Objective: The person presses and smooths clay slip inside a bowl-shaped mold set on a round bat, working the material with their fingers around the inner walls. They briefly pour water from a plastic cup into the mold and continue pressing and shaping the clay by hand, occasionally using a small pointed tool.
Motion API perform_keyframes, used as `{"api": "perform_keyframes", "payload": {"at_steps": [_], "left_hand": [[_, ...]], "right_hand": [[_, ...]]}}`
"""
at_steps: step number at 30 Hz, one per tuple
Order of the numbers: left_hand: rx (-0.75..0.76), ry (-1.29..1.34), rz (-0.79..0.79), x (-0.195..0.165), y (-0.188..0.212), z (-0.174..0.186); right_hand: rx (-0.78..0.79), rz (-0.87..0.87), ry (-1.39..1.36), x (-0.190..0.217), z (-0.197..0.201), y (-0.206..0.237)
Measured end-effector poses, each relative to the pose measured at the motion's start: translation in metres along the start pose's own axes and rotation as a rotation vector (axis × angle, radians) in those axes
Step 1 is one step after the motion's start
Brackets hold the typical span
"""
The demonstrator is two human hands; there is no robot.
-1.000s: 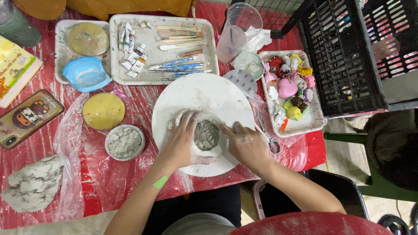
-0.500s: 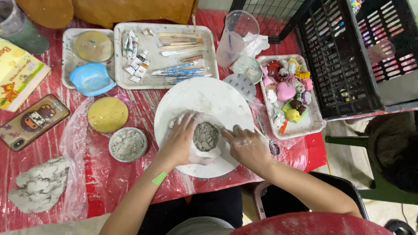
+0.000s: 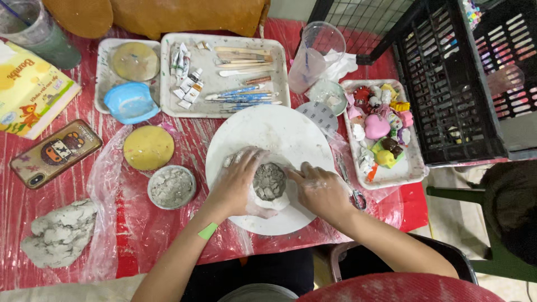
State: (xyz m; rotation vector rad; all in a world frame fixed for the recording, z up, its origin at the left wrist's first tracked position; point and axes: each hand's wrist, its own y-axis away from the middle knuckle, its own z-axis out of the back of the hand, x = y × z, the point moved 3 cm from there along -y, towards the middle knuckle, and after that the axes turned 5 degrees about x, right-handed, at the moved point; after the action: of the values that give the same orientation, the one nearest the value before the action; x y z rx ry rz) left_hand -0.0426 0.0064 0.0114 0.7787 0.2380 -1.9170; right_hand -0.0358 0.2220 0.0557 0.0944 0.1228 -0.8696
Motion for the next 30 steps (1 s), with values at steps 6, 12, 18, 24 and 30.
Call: {"api": "perform_keyframes", "payload": {"at_steps": [6,12,18,24,30], "left_hand": [[-0.008,0.029,-0.032,0.004,0.002,-0.004],[-0.029,0.033,-0.092,0.009,0.000,-0.001],[-0.015,0.093,-0.129,0.011,-0.001,-0.002],[-0.024,0.074,-0.167,0.012,-0.004,0.004],[-0.086,0.057,-0.192,0.006,-0.002,0.013]], "right_hand": [[-0.019,-0.056,-0.079,-0.003,-0.002,-0.006],[-0.030,-0.005,-0.044,-0.013,0.002,-0.021],[0.011,0.036,-0.065,-0.016,0.008,-0.021],[0.043,0.025,-0.109,-0.019,0.000,-0.031],[-0.002,0.156,-0.116,-0.024,0.003,-0.041]]}}
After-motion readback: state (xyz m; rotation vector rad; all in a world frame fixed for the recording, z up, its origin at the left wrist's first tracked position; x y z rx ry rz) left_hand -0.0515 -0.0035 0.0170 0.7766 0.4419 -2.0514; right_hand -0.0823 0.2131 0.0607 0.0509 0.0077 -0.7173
